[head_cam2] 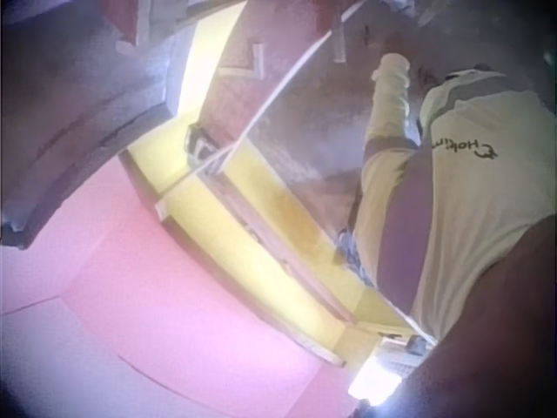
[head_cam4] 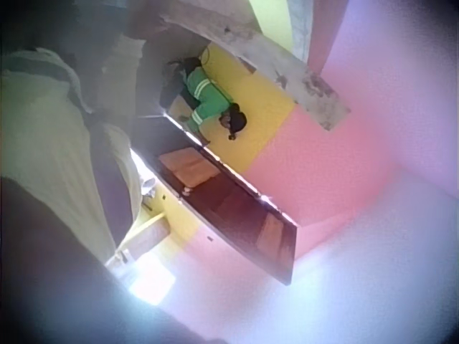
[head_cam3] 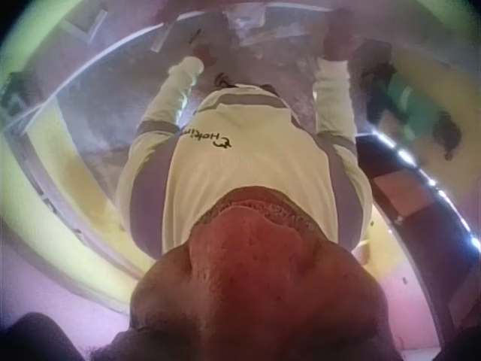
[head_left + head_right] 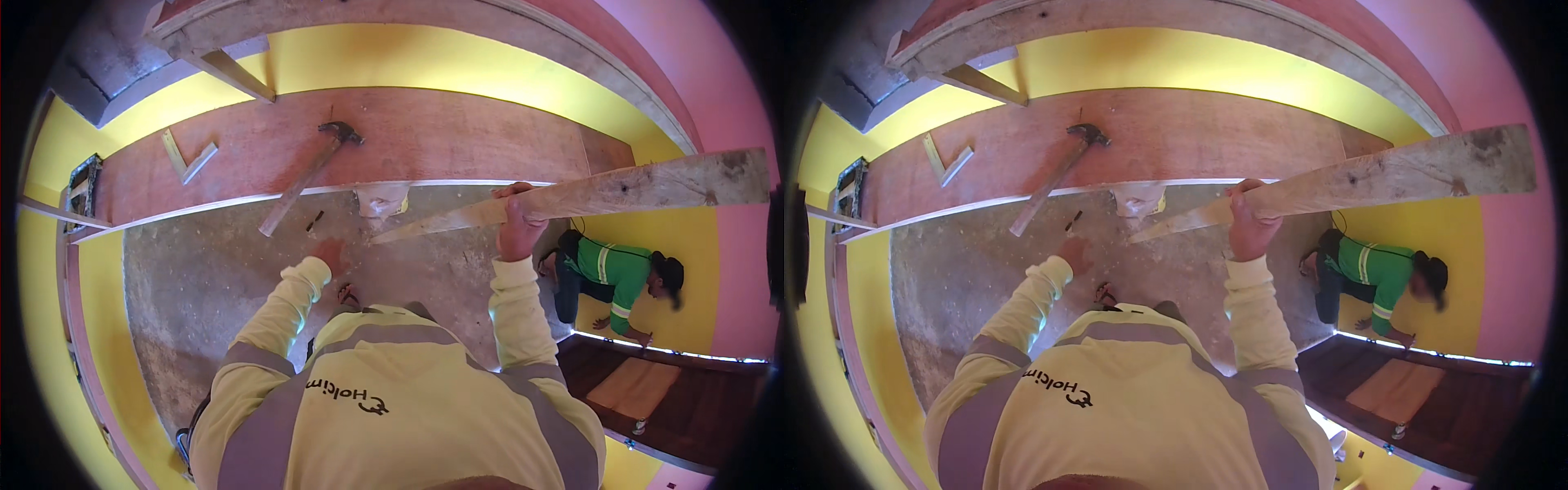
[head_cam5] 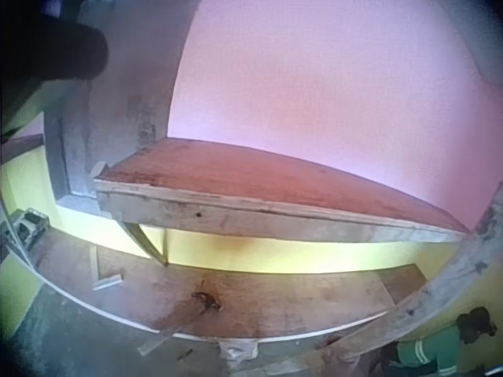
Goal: The person measures and aligns wooden boards against a wall and shelf structure, using a level and a hammer to secure a vertical support beam by driving nails into it.
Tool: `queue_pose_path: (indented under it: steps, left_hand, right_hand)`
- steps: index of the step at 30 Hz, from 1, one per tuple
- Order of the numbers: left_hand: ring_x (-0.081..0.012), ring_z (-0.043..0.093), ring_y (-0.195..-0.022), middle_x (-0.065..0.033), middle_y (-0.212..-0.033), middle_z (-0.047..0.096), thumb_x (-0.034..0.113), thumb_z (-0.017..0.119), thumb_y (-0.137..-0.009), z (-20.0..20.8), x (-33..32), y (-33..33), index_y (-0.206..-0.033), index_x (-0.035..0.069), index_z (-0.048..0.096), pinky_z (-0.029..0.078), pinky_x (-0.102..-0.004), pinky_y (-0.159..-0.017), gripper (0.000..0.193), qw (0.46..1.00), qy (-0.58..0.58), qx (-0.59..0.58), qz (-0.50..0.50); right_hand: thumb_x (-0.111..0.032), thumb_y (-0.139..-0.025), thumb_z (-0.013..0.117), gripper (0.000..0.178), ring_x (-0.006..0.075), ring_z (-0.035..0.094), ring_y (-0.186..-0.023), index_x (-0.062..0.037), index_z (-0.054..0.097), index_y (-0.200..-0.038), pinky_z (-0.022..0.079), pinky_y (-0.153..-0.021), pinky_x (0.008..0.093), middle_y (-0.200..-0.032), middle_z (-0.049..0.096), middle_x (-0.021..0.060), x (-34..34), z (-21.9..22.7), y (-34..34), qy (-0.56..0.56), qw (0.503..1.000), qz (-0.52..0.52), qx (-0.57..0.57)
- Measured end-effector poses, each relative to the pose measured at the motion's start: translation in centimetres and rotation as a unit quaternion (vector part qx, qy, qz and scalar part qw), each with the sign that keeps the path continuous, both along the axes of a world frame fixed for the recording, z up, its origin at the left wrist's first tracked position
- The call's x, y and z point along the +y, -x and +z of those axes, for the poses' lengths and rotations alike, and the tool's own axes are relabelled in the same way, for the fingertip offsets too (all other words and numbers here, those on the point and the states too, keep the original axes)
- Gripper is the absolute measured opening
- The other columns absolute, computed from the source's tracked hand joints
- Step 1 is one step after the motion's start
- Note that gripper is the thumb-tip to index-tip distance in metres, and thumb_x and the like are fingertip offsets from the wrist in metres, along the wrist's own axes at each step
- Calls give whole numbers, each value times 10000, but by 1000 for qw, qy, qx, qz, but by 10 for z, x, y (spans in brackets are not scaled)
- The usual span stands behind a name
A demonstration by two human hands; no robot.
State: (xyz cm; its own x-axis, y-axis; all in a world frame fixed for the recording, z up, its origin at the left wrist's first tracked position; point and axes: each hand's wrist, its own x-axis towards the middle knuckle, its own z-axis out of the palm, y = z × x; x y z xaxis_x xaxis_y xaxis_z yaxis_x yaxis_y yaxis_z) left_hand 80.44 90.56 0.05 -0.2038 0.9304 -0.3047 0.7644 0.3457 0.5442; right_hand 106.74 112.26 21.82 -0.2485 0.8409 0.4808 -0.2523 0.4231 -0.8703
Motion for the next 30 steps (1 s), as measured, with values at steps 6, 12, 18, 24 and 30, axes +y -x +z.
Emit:
queue_pose_path:
  steps: [6, 12, 18, 24, 30]
  left_hand:
    - [-370, 450, -1192, -197, -1248, 514, 330, 709, -705, -16, -52, -61, -1245, 51, 503, 352, -425, -1028, 642, 996, 80, -40, 3]
    - [-370, 360, -1246, -196, -1327, 409, 427, 829, -513, 21, -44, -103, -1388, 66, 300, 341, -428, -1036, 1084, 994, -11, 31, 101]
    - [-371, 451, -1157, -170, -1263, 457, 347, 897, -392, 37, -55, -132, -1294, 69, 380, 367, -430, -993, 1076, 953, -247, 56, 166]
    - [-343, 467, -1144, -129, -1178, 516, 254, 894, -418, 82, -34, -103, -1241, 84, 453, 380, -461, -970, 948, 868, -94, 305, 382]
    - [-315, 566, -951, -126, -1015, 590, 158, 787, -591, 29, -36, -20, -1074, 48, 539, 461, -436, -830, 554, 873, -303, 152, 349]
  right_hand:
    - [-66, -825, 617, 130, 198, 565, -731, 29, 552, -886, 481, -692, 355, -772, 570, 96, -28, 44, 10, 47, 993, 77, 81]
    - [-292, -855, 615, 324, 244, 546, -703, 4, 523, -947, 473, -679, 404, -765, 539, 101, -23, 159, -49, 113, 948, 244, 172]
    - [-449, -907, 536, 364, 222, 551, -712, -86, 533, -937, 465, -697, 429, -784, 552, 47, 26, 251, -122, 114, 918, 274, 262]
    - [-473, -905, 531, 360, 219, 550, -709, -114, 530, -896, 474, -703, 436, -791, 560, 41, 87, 255, -175, 100, 921, 197, 320]
    - [-469, -906, 528, 366, 244, 547, -733, -105, 530, -944, 476, -743, 487, -785, 556, 46, 95, 255, -176, 98, 900, 263, 333]
